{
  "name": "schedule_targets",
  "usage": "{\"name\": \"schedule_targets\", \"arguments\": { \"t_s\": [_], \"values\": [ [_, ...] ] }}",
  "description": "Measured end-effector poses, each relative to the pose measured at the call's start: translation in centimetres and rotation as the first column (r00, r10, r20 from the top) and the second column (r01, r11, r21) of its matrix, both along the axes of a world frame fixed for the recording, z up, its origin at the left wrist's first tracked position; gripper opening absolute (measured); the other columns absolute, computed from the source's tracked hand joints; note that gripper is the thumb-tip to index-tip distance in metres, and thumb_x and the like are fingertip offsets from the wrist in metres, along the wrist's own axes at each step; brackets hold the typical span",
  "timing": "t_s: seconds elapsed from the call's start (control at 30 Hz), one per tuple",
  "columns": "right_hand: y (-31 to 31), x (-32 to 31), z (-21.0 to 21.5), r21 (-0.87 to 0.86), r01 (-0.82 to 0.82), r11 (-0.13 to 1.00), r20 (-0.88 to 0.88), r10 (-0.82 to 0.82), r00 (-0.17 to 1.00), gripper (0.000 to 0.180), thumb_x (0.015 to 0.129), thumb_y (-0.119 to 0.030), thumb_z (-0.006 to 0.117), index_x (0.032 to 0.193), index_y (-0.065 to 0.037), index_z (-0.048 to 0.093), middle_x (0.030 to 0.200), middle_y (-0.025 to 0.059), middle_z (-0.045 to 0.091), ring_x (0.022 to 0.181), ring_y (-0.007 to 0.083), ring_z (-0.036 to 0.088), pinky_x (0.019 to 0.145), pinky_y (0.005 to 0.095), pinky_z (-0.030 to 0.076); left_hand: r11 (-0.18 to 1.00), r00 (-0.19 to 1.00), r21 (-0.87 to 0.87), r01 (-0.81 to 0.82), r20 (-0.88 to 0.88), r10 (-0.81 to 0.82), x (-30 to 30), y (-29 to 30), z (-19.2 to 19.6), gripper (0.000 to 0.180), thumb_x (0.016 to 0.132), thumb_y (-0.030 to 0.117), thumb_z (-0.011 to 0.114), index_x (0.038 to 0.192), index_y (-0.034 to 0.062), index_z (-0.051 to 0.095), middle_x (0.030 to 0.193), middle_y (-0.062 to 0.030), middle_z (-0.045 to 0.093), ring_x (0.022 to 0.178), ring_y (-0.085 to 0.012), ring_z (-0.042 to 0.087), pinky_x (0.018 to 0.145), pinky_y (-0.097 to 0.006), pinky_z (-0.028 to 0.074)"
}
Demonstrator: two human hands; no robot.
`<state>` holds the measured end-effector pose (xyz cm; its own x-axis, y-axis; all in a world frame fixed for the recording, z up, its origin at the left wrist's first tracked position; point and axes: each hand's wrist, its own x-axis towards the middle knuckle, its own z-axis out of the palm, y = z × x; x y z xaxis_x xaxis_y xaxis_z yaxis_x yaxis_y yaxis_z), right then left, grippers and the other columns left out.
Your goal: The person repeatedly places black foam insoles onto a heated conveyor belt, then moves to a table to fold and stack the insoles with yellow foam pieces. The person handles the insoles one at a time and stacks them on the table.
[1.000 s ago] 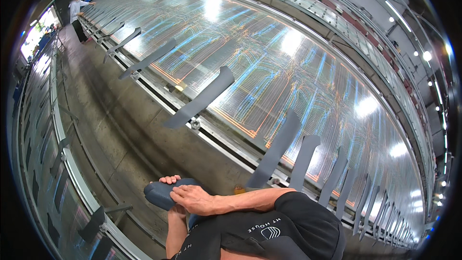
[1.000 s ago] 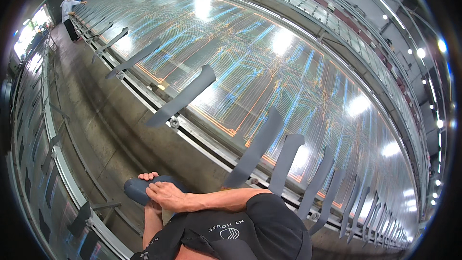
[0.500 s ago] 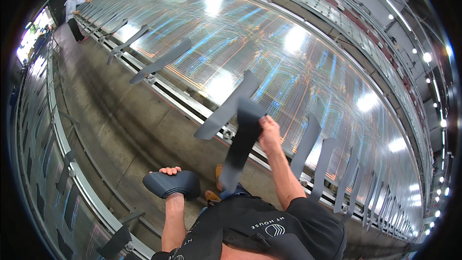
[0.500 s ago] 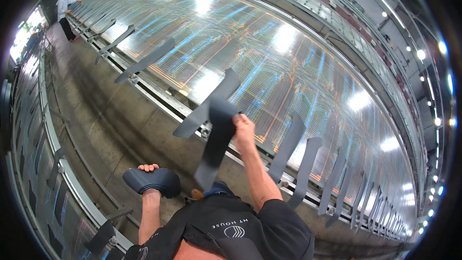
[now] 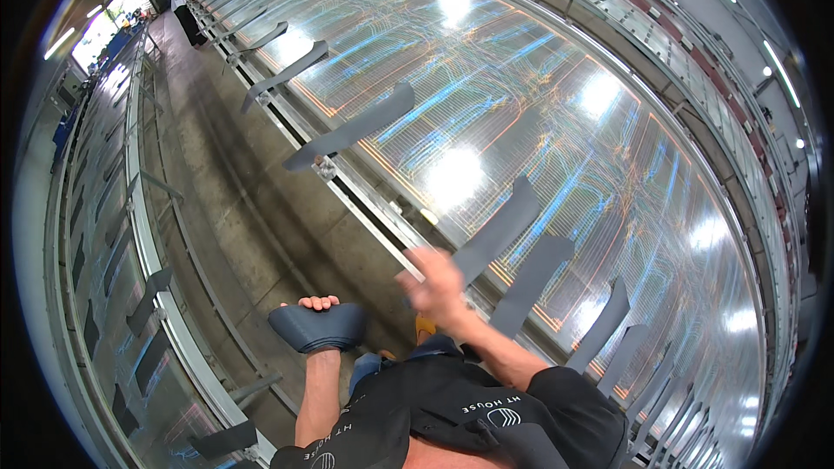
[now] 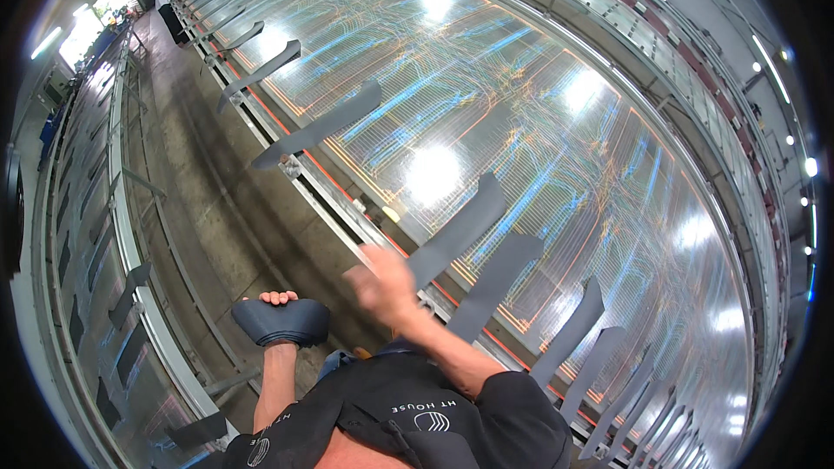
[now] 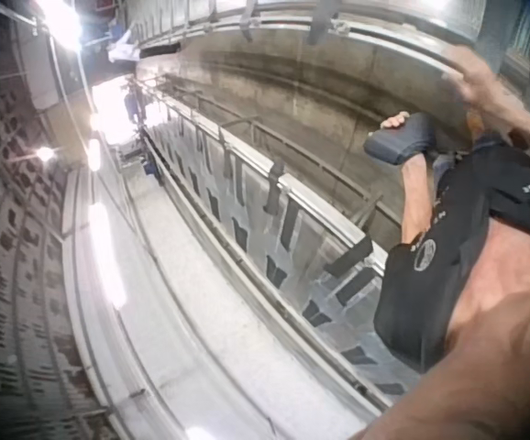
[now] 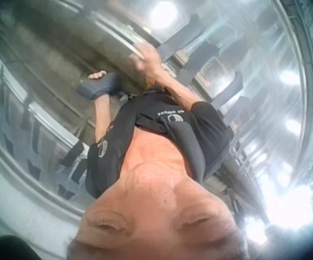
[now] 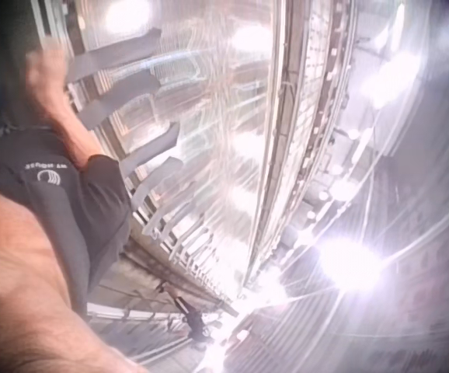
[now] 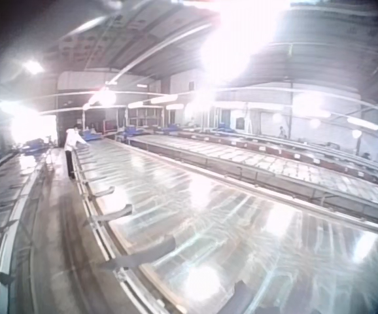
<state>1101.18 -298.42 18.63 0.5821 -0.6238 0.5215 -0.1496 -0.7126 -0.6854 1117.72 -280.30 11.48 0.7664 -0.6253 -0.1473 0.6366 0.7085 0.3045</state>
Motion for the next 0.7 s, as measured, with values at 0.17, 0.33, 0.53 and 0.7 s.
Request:
{"name": "schedule_targets", "arguments": {
  "t_s": [0.17, 0.33, 0.53, 0.7],
  "values": [
    [10.3, 8.9, 1.2, 0.138, -0.545, 0.827, -0.124, 0.561, 0.818, 0.050, 0.081, -0.012, 0.064, 0.123, 0.006, 0.044, 0.126, 0.0256, 0.047, 0.121, 0.0398, 0.045, 0.103, 0.0434, 0.036, 0.997, 0.990, -0.064, 0.038, 0.137, -0.029, 3.6, -1.5, -0.7, 0.061, 0.098, 0.054, 0.028, 0.084, 0.0079, 0.065, 0.082, -0.0107, 0.064, 0.080, -0.0243, 0.056, 0.089, -0.038, 0.042],
    [10.9, 14.3, -0.2, -0.039, -0.566, 0.823, -0.163, 0.554, 0.816, 0.036, 0.073, -0.007, 0.058, 0.107, 0.003, 0.052, 0.109, 0.0185, 0.054, 0.098, 0.0320, 0.057, 0.084, 0.0391, 0.048, 0.994, 0.986, -0.105, 0.044, 0.166, -0.027, 8.0, -0.8, -0.2, 0.058, 0.099, 0.050, 0.026, 0.085, 0.0067, 0.063, 0.080, -0.0084, 0.063, 0.079, -0.0230, 0.055, 0.087, -0.038, 0.041],
    [11.0, 20.9, 1.1, -0.030, -0.488, 0.872, -0.159, 0.478, 0.864, 0.011, 0.073, -0.010, 0.065, 0.079, -0.006, 0.057, 0.079, 0.0076, 0.058, 0.079, 0.0254, 0.060, 0.065, 0.0368, 0.050, 0.977, 0.983, -0.123, 0.172, 0.086, -0.163, 14.6, -0.4, 1.2, 0.055, 0.101, 0.047, 0.023, 0.082, 0.0071, 0.057, 0.075, -0.0068, 0.056, 0.076, -0.0209, 0.051, 0.090, -0.038, 0.039],
    [8.1, 25.1, 5.1, 0.428, -0.309, 0.849, 0.198, 0.245, 0.949, 0.020, 0.080, 0.003, 0.063, 0.099, -0.003, 0.067, 0.084, 0.0130, 0.066, 0.074, 0.0241, 0.066, 0.068, 0.0311, 0.052, 0.967, 0.971, -0.089, 0.240, 0.032, -0.238, 19.6, -0.4, 1.6, 0.056, 0.099, 0.049, 0.026, 0.076, 0.0075, 0.057, 0.073, -0.0072, 0.056, 0.074, -0.0219, 0.051, 0.088, -0.038, 0.039]
  ]
}}
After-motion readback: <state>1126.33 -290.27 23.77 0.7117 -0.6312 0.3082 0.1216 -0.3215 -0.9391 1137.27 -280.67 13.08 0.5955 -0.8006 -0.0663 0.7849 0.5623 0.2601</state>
